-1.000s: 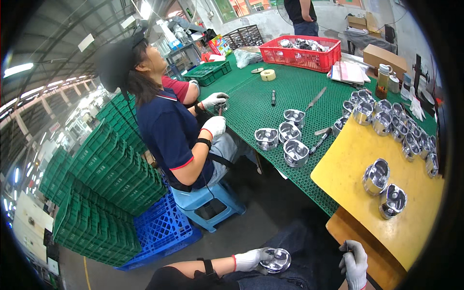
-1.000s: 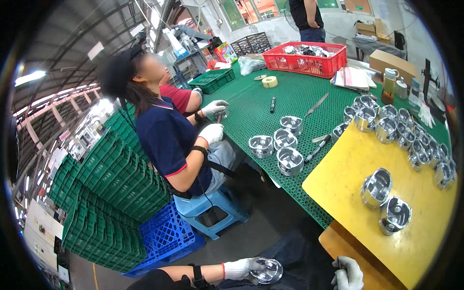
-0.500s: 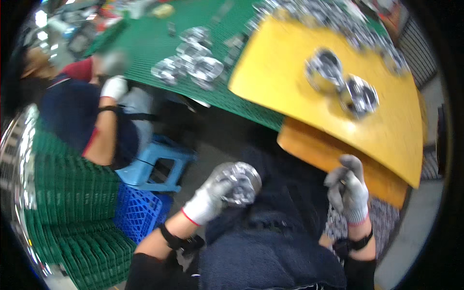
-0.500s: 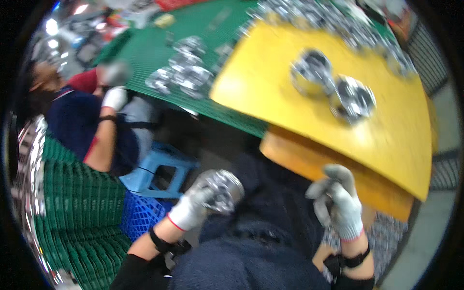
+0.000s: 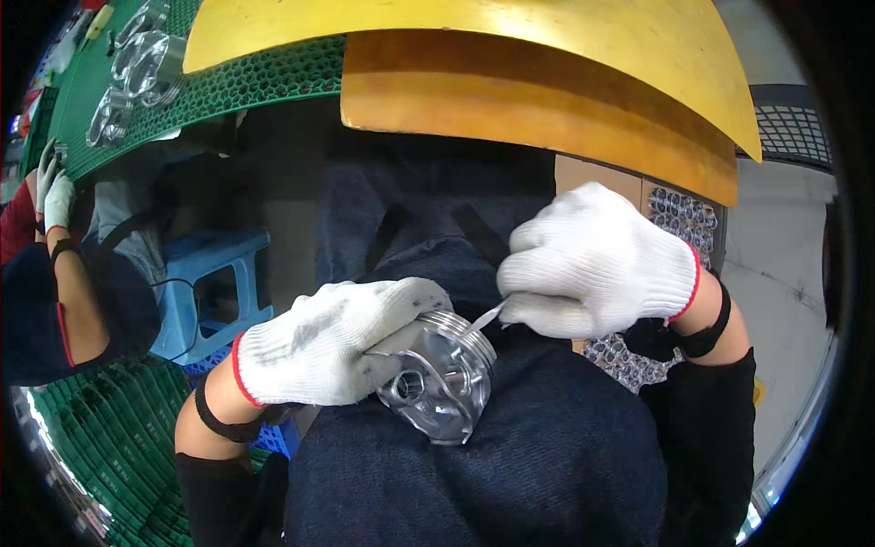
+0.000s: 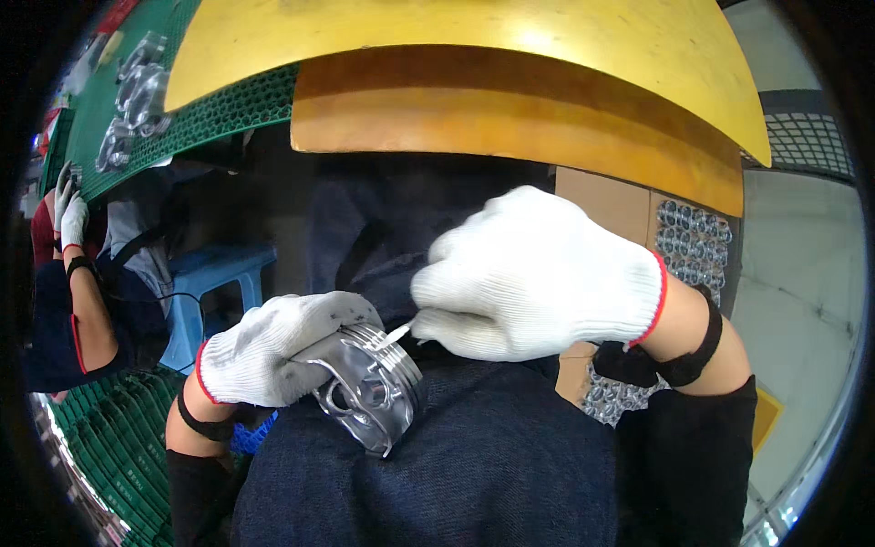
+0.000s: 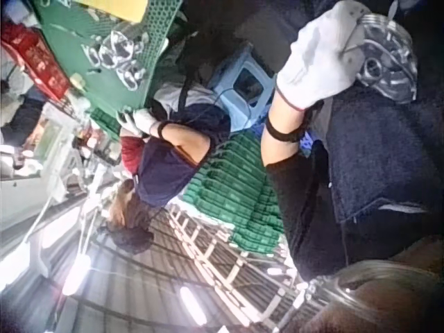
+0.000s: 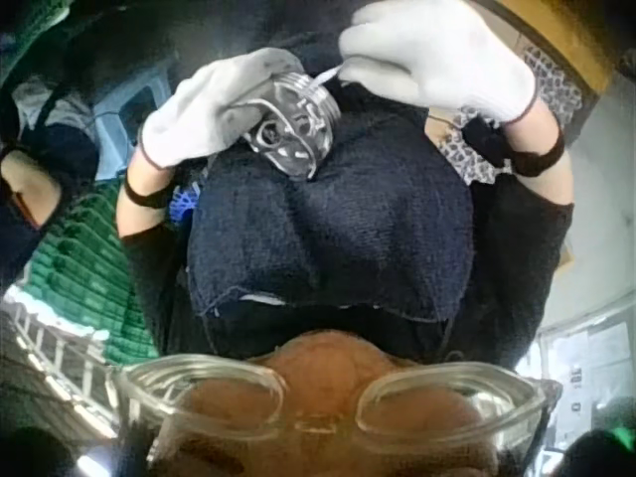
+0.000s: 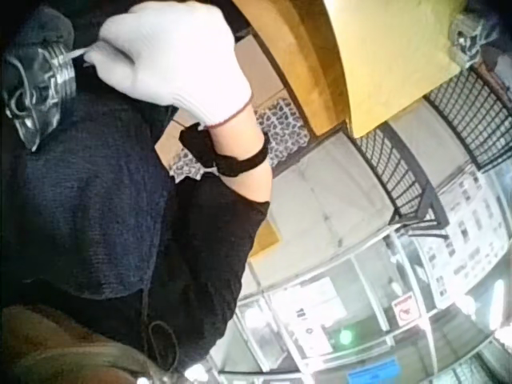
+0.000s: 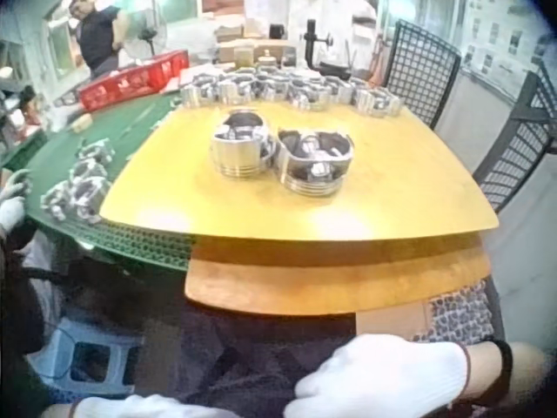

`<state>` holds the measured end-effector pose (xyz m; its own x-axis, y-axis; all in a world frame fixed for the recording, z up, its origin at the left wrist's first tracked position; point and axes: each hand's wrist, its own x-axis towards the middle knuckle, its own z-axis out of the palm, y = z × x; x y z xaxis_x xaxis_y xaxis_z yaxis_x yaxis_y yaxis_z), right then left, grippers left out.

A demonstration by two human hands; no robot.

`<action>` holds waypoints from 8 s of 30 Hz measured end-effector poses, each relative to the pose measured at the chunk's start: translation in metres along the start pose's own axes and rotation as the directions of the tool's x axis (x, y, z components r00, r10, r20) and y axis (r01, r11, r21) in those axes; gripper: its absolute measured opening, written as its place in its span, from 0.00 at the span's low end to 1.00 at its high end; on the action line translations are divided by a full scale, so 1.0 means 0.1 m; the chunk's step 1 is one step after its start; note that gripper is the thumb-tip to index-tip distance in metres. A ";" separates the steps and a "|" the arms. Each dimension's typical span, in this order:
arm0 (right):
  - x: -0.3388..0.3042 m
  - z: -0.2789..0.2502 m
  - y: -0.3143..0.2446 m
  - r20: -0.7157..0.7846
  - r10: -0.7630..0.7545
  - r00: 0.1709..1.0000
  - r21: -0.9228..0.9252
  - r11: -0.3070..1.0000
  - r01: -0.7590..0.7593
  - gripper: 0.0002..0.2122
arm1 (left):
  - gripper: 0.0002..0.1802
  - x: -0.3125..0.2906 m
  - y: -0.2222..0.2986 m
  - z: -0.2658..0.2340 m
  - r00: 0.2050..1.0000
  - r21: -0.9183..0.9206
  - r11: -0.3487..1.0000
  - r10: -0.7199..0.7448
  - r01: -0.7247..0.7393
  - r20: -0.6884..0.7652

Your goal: Manually installing or adjusting piston rings on a metal engine piston at an assembly station.

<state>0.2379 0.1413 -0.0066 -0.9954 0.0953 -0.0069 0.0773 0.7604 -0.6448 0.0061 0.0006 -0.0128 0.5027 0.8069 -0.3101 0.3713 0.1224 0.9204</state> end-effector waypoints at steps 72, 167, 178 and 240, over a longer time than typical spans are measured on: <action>-0.21 0.23 -0.01 -0.187 0.040 0.982 0.446 0.894 0.049 0.08 | 0.24 -0.27 -0.32 0.36 0.849 -0.254 0.919 0.137 -0.301 -0.511; -0.17 0.18 -0.19 0.217 -0.009 0.976 0.134 0.991 -0.021 0.14 | 0.33 -0.32 -0.05 0.14 0.982 -0.065 0.983 -0.174 0.170 -0.066; 0.06 0.19 -0.19 -0.149 0.196 0.969 0.544 0.835 -0.085 0.40 | 0.39 -0.20 -0.03 0.16 0.892 -0.269 0.953 0.006 -0.143 -0.452; -0.01 0.04 -0.09 -0.185 0.342 0.922 0.355 0.897 -0.261 0.06 | 0.34 -0.48 -0.15 -0.10 0.578 -0.534 0.747 -0.249 -0.395 -0.777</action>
<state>0.2378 0.1323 -0.0039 -0.8805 0.4663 -0.0855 0.3097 0.4292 -0.8484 -0.0316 -0.0342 -0.0091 -0.4080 0.8853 -0.2233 -0.3379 0.0808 0.9377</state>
